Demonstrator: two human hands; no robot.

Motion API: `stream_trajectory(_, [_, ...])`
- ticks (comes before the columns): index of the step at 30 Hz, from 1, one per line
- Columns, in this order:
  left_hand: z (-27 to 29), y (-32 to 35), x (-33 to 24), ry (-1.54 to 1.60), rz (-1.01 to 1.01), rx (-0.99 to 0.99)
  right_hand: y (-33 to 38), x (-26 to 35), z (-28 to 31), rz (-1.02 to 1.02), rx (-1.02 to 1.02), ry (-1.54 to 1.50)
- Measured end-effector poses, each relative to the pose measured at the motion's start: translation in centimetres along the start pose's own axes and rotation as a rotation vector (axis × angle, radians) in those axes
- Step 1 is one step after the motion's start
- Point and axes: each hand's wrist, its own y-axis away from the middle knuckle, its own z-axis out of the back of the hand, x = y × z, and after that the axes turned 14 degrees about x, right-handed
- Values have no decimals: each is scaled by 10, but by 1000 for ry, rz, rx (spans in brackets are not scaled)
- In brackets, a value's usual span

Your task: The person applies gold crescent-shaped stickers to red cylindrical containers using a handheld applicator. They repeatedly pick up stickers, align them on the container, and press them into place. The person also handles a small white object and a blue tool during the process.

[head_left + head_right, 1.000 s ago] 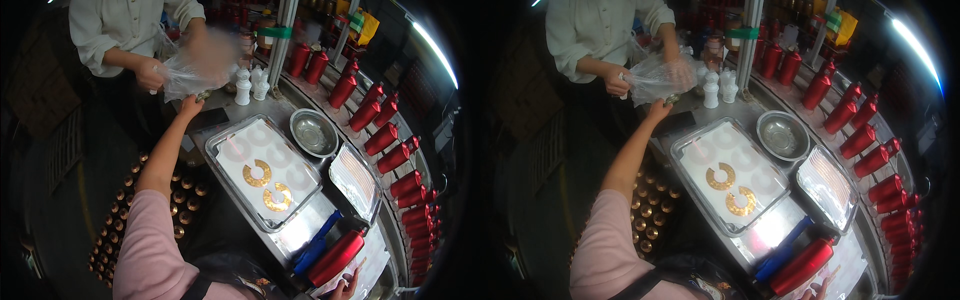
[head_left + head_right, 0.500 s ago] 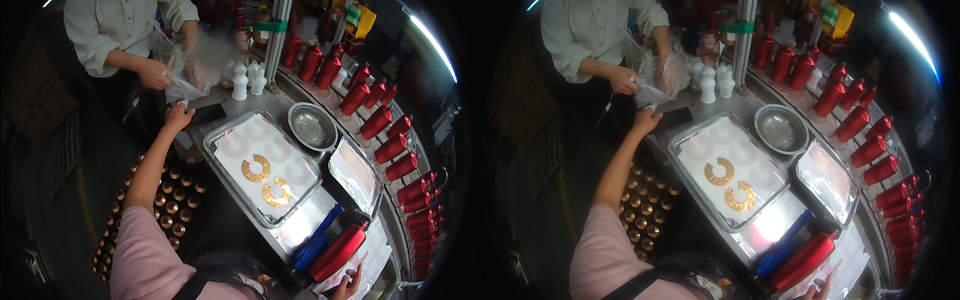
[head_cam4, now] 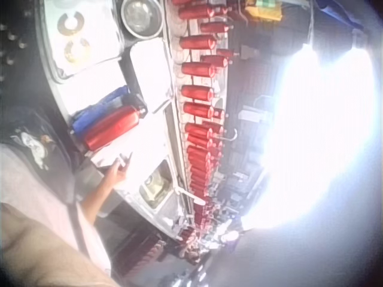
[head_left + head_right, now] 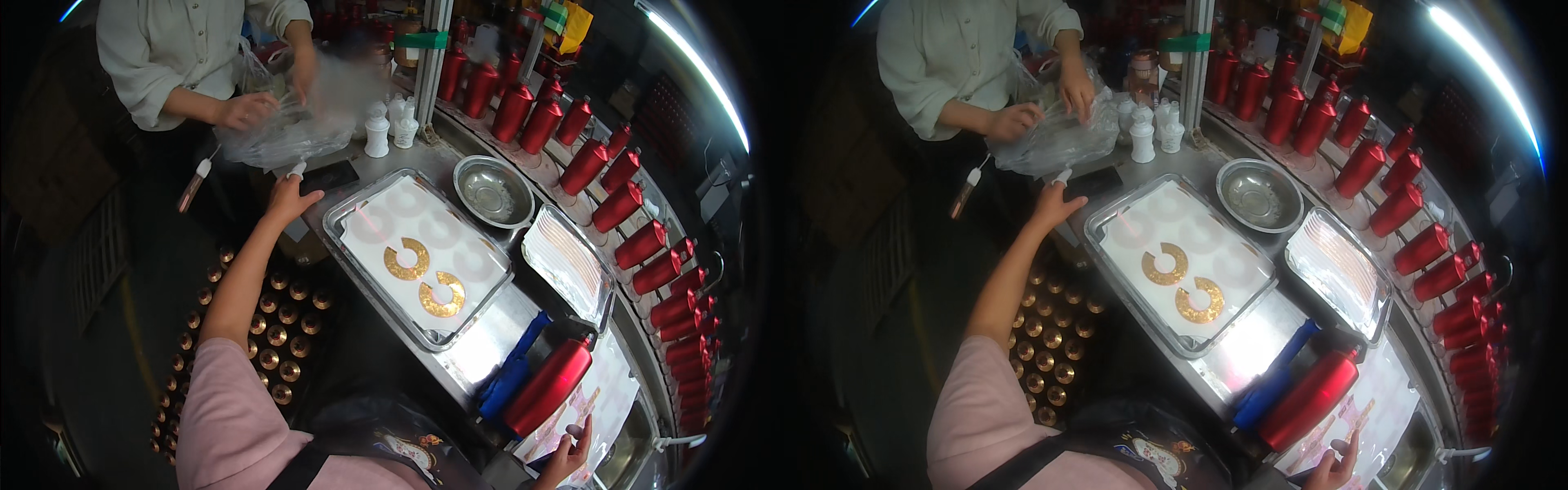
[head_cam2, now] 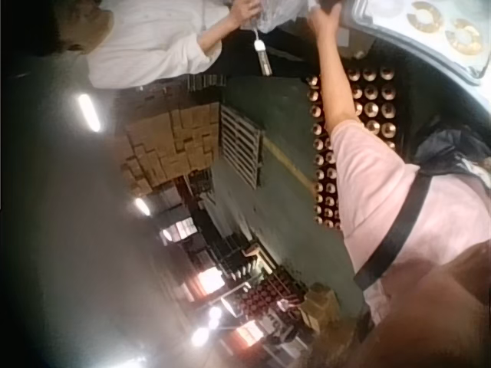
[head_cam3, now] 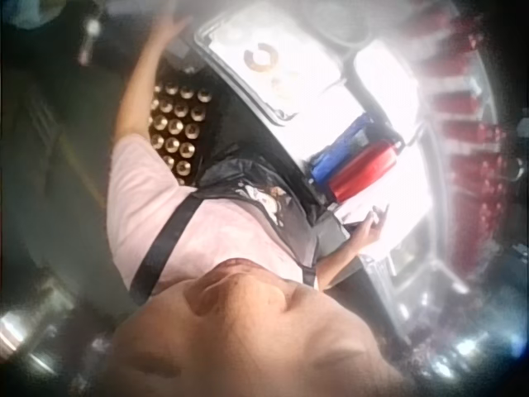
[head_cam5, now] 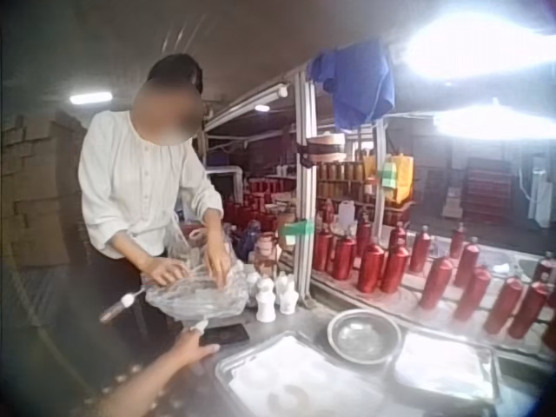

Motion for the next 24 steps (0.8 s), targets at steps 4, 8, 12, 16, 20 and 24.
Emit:
stream_trajectory(4, [9,-4,-13,-3,117,30,5,-20,4,54,-2,-10])
stream_trajectory(8, [13,-5,-26,-170,132,-155,5,-39,2,162,-30,-26])
stream_trajectory(12, [-5,20,-48,-294,84,-467,10,-47,9,140,-43,-181])
stream_trajectory(16, [-11,84,-83,154,3,-421,12,-40,14,79,-65,-222])
stream_trajectory(20, [-16,135,-148,479,-195,-288,2,-27,4,110,26,-251])
stream_trajectory(24, [-27,163,-231,755,-335,-27,-4,-17,-4,128,55,-281])
